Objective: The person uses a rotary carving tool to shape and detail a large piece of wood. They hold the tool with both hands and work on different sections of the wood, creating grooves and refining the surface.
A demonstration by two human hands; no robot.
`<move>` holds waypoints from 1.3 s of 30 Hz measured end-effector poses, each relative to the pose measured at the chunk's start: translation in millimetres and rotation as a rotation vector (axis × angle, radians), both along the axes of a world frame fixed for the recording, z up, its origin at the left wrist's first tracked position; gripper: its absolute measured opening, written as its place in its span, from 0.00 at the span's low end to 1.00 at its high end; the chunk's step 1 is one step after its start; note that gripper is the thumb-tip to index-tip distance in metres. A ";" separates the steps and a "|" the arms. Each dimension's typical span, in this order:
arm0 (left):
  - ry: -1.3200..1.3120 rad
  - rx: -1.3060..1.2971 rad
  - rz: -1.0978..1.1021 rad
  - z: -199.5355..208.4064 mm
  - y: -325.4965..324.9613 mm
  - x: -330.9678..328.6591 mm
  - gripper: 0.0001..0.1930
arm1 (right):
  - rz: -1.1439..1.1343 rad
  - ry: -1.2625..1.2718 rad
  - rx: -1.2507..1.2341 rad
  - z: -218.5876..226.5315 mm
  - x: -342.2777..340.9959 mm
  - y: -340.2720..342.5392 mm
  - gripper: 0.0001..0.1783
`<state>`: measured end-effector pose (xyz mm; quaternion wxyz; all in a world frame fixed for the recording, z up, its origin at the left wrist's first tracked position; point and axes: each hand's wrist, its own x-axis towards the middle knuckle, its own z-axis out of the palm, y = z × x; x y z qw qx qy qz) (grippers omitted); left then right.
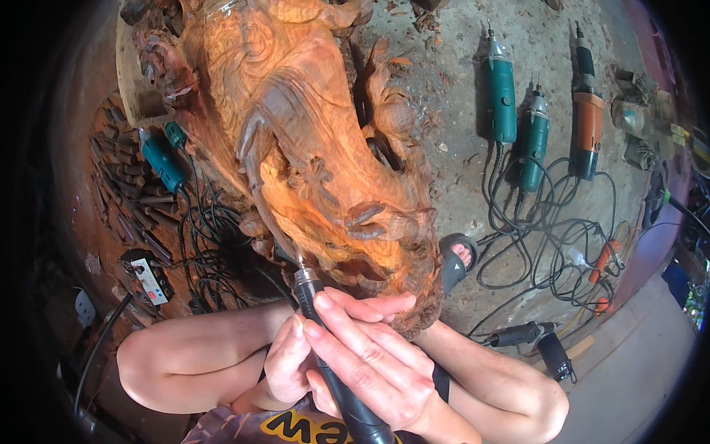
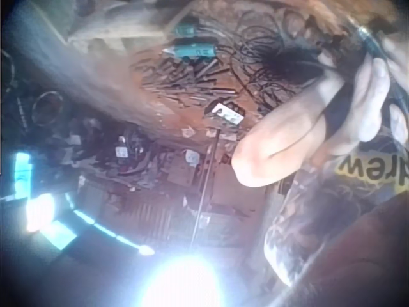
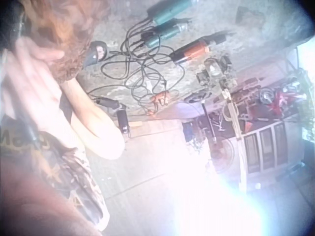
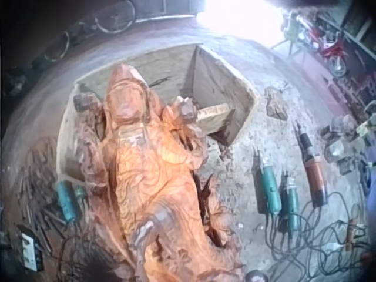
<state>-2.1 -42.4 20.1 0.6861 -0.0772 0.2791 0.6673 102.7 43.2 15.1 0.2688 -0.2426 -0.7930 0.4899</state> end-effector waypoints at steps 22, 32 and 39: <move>0.175 -0.012 -0.023 -7.4 9.3 9.3 0.31 | 0.018 0.085 -0.405 -3.0 7.4 28.6 0.23; 0.202 -0.063 -0.060 -10.5 11.4 12.9 0.32 | 0.016 0.083 -0.503 7.8 6.5 46.4 0.22; 0.304 -0.064 -0.100 -9.1 15.6 5.7 0.30 | 0.043 0.076 -0.553 -7.0 10.3 39.6 0.23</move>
